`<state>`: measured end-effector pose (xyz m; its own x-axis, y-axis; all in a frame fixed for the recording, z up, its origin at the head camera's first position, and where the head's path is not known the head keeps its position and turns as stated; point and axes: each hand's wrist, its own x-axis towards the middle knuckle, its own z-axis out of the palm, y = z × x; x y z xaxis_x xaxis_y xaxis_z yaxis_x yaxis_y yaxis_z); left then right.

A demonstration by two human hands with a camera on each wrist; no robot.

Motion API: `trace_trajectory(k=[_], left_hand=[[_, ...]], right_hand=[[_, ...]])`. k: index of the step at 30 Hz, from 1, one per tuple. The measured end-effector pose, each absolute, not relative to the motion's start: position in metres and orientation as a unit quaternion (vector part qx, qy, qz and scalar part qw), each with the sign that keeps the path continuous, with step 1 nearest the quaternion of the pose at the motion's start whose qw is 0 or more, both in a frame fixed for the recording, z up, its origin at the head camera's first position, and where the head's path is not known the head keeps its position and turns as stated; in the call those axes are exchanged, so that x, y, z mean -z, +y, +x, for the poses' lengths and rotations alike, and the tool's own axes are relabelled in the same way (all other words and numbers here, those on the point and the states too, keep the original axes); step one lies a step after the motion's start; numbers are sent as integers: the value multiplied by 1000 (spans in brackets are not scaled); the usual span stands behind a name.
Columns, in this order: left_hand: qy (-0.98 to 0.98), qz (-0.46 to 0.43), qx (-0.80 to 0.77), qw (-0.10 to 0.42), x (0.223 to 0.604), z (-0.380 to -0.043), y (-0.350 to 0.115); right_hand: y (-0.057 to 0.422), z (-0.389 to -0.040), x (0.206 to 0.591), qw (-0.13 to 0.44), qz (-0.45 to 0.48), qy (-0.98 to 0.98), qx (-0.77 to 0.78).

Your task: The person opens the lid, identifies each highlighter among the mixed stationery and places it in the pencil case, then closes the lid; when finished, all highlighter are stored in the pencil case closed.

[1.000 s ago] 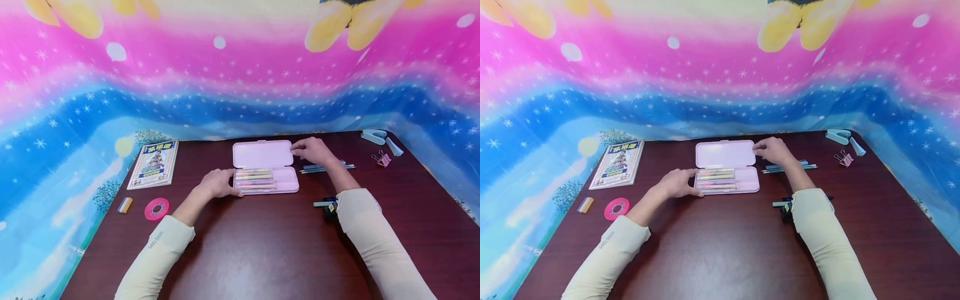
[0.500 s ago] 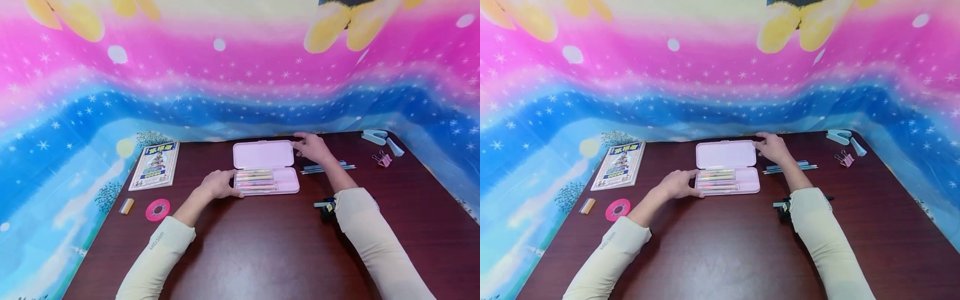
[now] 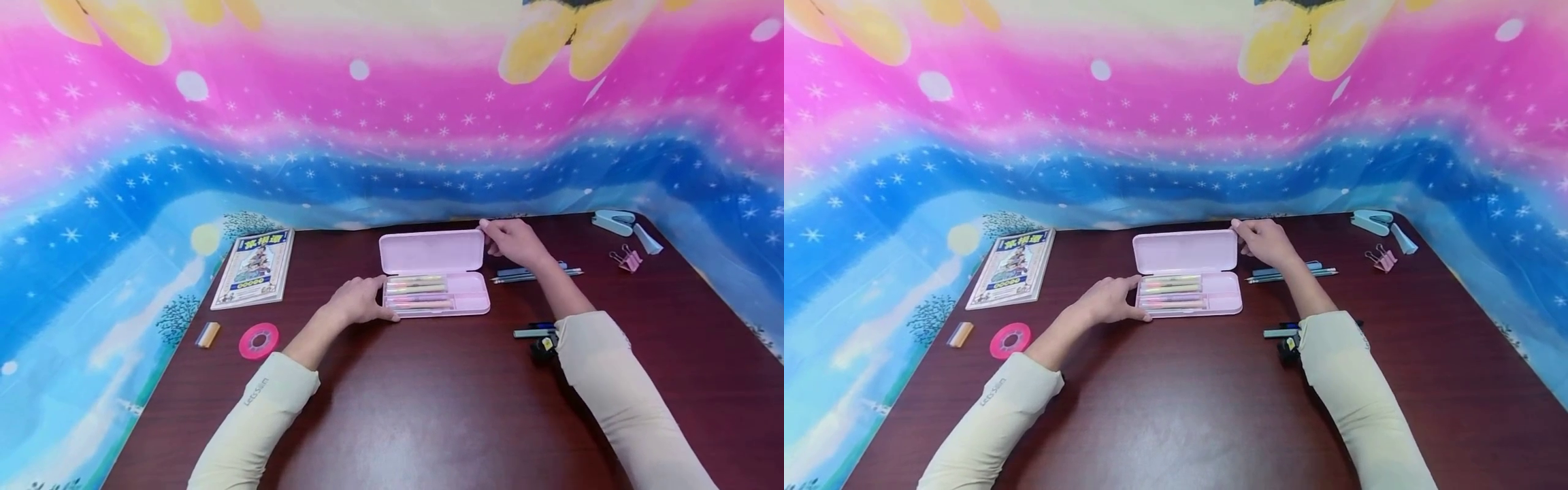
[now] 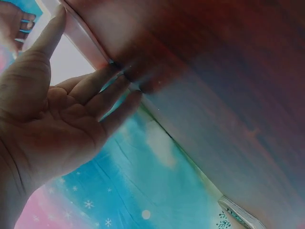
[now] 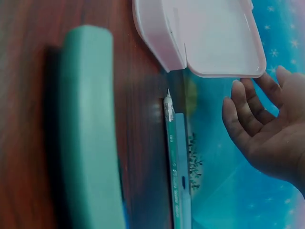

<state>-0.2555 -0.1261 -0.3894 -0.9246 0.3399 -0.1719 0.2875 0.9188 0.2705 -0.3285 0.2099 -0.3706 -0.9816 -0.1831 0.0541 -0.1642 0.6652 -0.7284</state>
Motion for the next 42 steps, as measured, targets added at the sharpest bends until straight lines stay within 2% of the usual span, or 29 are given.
trace_trajectory(k=[6,13,22,29,42], left_hand=[[970,168,-142,103,391,-258,-122],[966,156,-160,127,386,-255,-136],[928,190,-296,125,376,-262,-153],[936,207,-245,147,376,-264,-144],[948,189,-207,149,388,-261,-133]], right_hand=[[219,-311,365,22,-136,928,347],[222,-294,362,38,-206,936,283],[228,-278,368,68,-268,930,243],[227,-273,376,105,-269,928,235],[211,-269,377,117,-257,945,166]])
